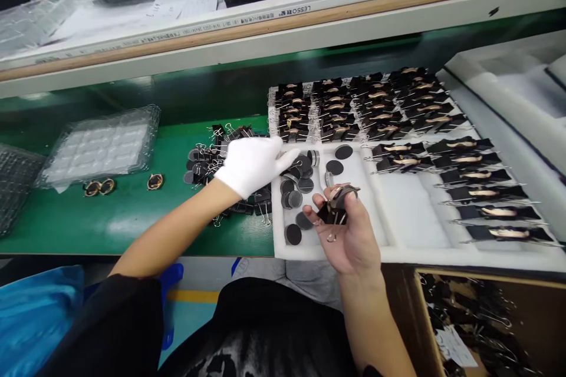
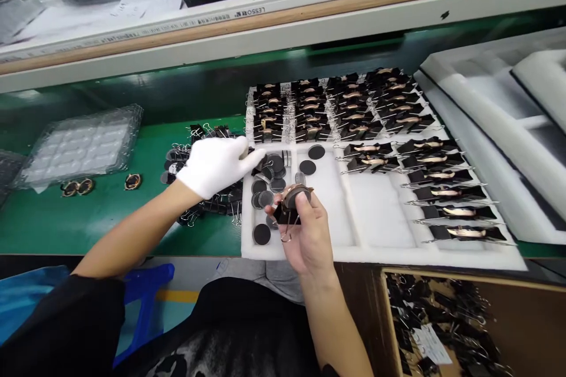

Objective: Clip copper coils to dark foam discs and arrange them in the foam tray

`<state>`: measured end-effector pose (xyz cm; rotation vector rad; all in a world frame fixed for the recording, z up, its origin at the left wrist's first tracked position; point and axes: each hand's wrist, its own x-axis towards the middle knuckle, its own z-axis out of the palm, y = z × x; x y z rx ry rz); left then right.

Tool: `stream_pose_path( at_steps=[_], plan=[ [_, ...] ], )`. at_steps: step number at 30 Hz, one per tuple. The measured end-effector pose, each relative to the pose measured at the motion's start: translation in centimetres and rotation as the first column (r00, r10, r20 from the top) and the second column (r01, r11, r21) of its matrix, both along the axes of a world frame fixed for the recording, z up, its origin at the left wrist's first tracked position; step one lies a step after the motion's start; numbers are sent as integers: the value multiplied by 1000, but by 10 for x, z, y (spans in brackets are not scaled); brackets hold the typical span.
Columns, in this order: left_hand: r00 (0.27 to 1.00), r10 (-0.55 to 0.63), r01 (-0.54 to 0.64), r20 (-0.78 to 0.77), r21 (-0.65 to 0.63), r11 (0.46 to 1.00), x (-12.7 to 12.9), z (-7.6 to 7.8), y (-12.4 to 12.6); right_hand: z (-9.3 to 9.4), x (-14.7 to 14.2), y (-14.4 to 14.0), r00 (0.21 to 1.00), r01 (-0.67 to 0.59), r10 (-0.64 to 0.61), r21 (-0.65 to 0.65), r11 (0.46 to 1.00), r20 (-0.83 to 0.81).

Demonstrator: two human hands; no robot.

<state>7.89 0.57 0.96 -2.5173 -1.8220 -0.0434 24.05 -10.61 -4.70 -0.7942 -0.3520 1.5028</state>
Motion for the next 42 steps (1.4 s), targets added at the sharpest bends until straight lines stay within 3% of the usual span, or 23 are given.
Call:
stream_pose_path(
  at_steps=[3, 6, 8, 10, 12, 16, 21, 25, 28, 34, 37, 42],
  plan=[
    [997, -34, 28, -71, -84, 996, 17, 1, 14, -1, 0, -4, 996, -71, 72, -22, 997, 44],
    [990, -83, 84, 113, -4, 996, 16, 7, 10, -3, 3, -8, 985, -130, 132, -26, 991, 109],
    [921, -157, 150, 358, 48, 988, 10, 10, -2, -4, 4, -8, 977, -145, 146, -16, 989, 154],
    [800, -214, 230, 561, 42, 972, 4, 11, -18, -4, 3, -8, 977, -142, 135, 35, 989, 162],
    [730, -241, 296, 639, 23, 955, -3, 10, -33, -3, 4, -6, 977, -161, 143, 105, 981, 155],
    [784, -278, 376, 555, -69, 924, -15, 10, -49, 0, 16, -4, 929, -300, 251, 160, 940, 272],
    [851, -226, 346, 474, -181, 921, -18, 7, -53, -6, 28, -5, 854, -419, 315, 187, 889, 415],
    [829, -280, 355, 484, -69, 932, -19, -4, -55, -8, 27, -4, 829, -444, 327, 178, 878, 454],
    [820, -309, 371, 481, -37, 928, -26, -7, -53, -3, 31, -3, 770, -452, 285, 172, 875, 572],
    [802, -325, 431, 501, -109, 896, -42, 12, -53, 13, 41, 1, 603, -431, 234, 64, 900, 762],
    [770, -386, 512, 508, -130, 849, -44, 19, -57, 16, 39, 4, 520, -525, 293, 29, 851, 802],
    [736, -417, 592, 533, -207, 779, -41, 23, -62, 14, 37, 6, 454, -656, 359, 34, 754, 815]
  ],
)
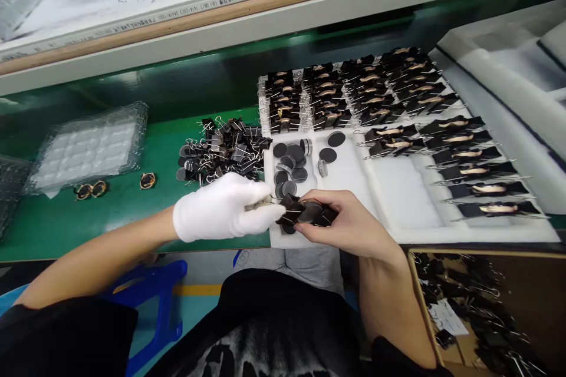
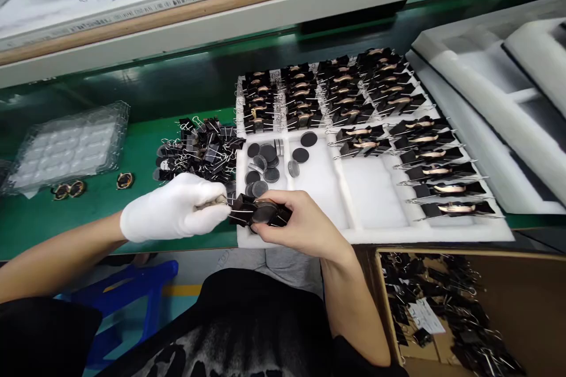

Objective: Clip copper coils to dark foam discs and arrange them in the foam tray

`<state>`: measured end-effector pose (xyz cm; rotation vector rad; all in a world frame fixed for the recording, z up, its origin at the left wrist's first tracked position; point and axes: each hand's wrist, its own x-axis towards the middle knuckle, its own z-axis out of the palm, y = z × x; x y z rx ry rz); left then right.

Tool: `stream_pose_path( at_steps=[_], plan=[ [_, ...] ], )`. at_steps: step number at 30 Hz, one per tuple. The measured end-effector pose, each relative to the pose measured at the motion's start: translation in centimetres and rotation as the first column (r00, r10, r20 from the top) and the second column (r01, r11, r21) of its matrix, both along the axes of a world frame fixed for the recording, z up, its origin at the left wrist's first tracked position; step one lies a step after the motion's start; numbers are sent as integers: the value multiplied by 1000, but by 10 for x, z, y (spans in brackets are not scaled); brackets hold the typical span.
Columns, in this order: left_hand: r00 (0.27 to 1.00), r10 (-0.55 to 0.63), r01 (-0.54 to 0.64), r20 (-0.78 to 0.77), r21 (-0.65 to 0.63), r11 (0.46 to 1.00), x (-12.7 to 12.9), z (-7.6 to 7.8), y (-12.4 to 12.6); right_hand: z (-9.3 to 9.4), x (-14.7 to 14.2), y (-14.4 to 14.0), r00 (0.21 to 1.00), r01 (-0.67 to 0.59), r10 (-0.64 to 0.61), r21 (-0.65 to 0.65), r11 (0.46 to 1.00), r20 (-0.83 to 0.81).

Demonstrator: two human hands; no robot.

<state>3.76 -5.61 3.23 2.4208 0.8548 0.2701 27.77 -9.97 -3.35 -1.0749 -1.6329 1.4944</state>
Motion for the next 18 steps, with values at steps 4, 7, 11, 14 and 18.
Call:
stream_pose_path(
  at_steps=[4, 7, 11, 14, 18],
  plan=[
    [1000, -9, 8, -24, -48, 999, 2, 0, -1, 1, 1, -1, 997, -57, 56, 27, 998, 46],
    [999, 2, -5, -38, -59, 998, 3, -2, -2, 4, 1, -1, 992, -107, 105, 29, 994, 65],
    [996, 3, -13, -86, -109, 994, 3, -1, 0, 6, 2, -2, 989, -123, 121, 16, 992, 82],
    [986, -4, -22, -165, -154, 988, 1, 2, 3, 10, 3, -4, 986, -87, 76, 69, 994, 149],
    [989, 76, -83, -124, -47, 995, -2, 4, 0, 19, 2, -10, 959, -33, -51, 288, 957, 279]
  ],
)
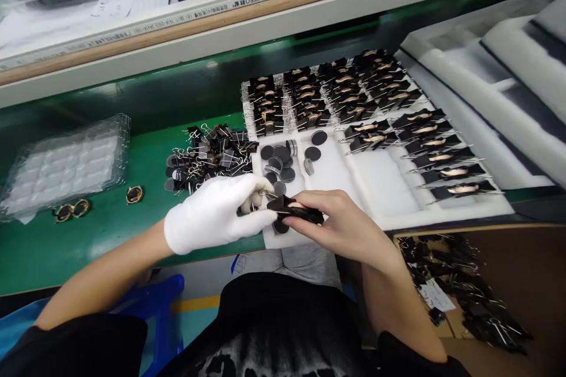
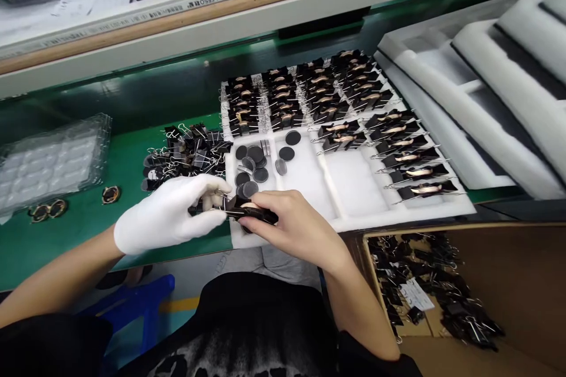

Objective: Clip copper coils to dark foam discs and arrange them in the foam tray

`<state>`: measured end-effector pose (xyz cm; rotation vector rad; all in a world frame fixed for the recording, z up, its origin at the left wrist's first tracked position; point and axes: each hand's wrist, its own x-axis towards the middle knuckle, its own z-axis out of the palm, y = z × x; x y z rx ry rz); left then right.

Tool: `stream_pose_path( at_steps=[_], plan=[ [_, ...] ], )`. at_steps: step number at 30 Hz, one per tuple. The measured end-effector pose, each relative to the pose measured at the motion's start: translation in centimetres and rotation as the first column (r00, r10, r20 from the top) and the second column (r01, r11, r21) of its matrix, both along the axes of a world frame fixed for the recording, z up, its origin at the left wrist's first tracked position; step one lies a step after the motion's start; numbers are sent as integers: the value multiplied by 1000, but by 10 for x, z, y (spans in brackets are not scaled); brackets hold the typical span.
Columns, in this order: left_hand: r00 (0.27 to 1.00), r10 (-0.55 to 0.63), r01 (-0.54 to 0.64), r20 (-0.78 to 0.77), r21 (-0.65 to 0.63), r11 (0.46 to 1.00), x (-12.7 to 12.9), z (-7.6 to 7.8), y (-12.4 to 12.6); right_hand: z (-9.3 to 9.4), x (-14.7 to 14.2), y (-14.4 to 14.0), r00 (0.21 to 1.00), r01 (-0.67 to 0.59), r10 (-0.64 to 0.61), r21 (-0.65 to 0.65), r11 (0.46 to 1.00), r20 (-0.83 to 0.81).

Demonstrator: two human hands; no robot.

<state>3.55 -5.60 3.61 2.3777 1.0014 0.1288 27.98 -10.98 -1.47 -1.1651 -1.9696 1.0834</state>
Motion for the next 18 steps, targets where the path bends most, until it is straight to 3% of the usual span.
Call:
stream_pose_path(
  at_steps=[3, 5, 7, 10, 14, 15, 16, 18],
  plan=[
    [994, 66, -67, 86, 6, 998, -1, -3, -9, 2, -3, -2, 995, 83, -98, 310, 947, 32],
    [969, 163, -135, 183, -158, 978, -1, -7, -15, 0, -6, -2, 970, 154, -229, 536, 830, 76],
    [928, 270, -158, 257, -385, 909, 1, -12, -20, -6, -8, 0, 936, 175, -335, 688, 705, 106],
    [899, 348, -145, 266, -568, 810, 6, -15, -23, -17, -9, -1, 915, 161, -384, 760, 629, 124],
    [897, 341, -158, 280, -519, 840, 9, -13, -21, -19, -6, -5, 883, 241, -461, 754, 611, 92],
    [902, 333, -160, 276, -502, 850, 8, -12, -20, -16, -4, -6, 881, 262, -465, 732, 629, 84],
    [908, 325, -165, 264, -487, 858, 7, -11, -19, -11, -1, -6, 890, 269, -446, 683, 679, 92],
    [922, 310, -178, 232, -458, 871, 5, -11, -17, 1, 6, -5, 937, 222, -324, 498, 838, 127]
  ],
)
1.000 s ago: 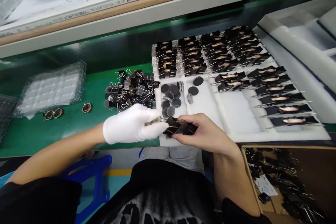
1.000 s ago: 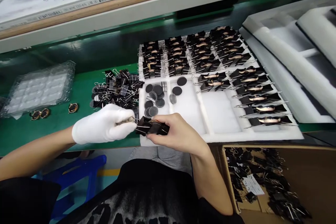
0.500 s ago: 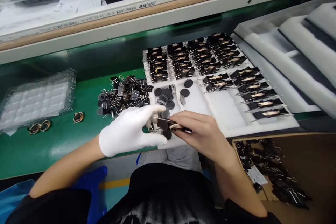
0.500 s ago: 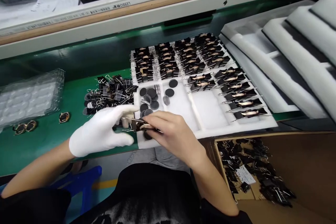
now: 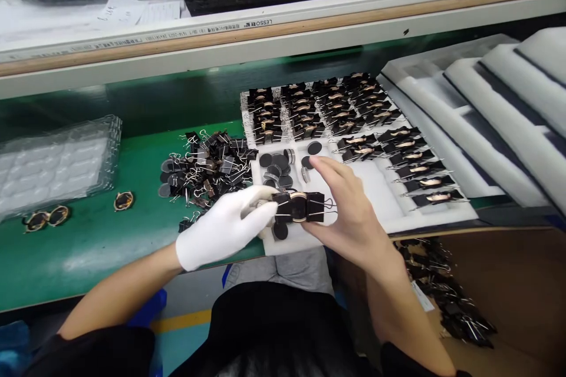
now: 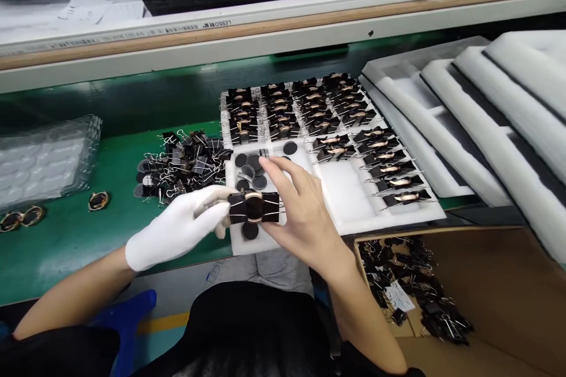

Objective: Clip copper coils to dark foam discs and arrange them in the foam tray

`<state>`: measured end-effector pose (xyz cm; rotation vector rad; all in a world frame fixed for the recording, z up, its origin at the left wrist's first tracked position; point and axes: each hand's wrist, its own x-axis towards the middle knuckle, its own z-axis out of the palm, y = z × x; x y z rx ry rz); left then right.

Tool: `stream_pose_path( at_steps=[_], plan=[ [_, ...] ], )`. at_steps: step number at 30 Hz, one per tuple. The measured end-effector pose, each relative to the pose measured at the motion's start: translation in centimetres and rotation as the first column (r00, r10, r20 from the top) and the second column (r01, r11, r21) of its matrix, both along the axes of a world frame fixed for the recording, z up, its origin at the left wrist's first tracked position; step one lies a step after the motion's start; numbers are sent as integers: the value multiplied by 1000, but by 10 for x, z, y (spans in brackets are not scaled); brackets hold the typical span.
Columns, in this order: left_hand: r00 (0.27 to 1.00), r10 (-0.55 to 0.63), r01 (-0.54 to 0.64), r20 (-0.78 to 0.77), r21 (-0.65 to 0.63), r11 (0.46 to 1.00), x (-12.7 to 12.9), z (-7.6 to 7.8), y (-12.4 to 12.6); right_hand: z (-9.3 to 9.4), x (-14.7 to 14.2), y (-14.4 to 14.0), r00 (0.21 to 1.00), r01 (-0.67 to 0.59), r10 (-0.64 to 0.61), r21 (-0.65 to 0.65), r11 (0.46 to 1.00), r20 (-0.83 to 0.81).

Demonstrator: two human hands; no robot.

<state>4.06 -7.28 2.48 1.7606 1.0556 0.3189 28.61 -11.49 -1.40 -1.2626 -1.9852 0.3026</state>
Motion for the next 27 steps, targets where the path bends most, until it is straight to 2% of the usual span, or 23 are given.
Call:
stream_pose_path(
  at_steps=[1, 3, 5, 7, 9, 11, 15, 19, 22, 27],
  plan=[
    [1000, -6, 6, -21, 13, 1000, -1, -1, 1, 6, 3, 2, 997, -75, 70, -130, 989, -41],
    [998, -21, 23, -59, 39, 999, -1, -2, 3, 15, 8, 7, 975, -202, 157, -335, 920, -158],
    [996, -39, 45, -79, 72, 996, 1, -5, 5, 21, 8, 13, 958, -257, 167, -446, 857, -232],
    [994, -57, 67, -96, 112, 991, 3, -8, 4, 25, 10, 20, 954, -282, 187, -483, 829, -235],
    [993, -66, 82, -103, 158, 984, 3, -12, 3, 26, 18, 26, 953, -293, 221, -460, 838, -206],
    [994, -52, 73, -101, 220, 973, 0, -15, 1, 25, 38, 32, 967, -249, 203, -411, 877, -153],
    [993, 20, 17, -117, 308, 951, -15, -22, 0, 11, 105, 42, 996, -23, 44, -250, 968, 80],
    [988, 44, 3, -151, 299, 954, -24, -28, 2, -14, 156, 52, 943, 149, -116, -83, 985, 311],
    [987, 29, 20, -161, 297, 955, -23, -30, 2, -29, 167, 58, 868, 227, -209, 14, 974, 450],
    [985, -2, 59, -173, 329, 943, -21, -29, 1, -43, 173, 68, 847, 175, -186, 69, 982, 498]
  ],
)
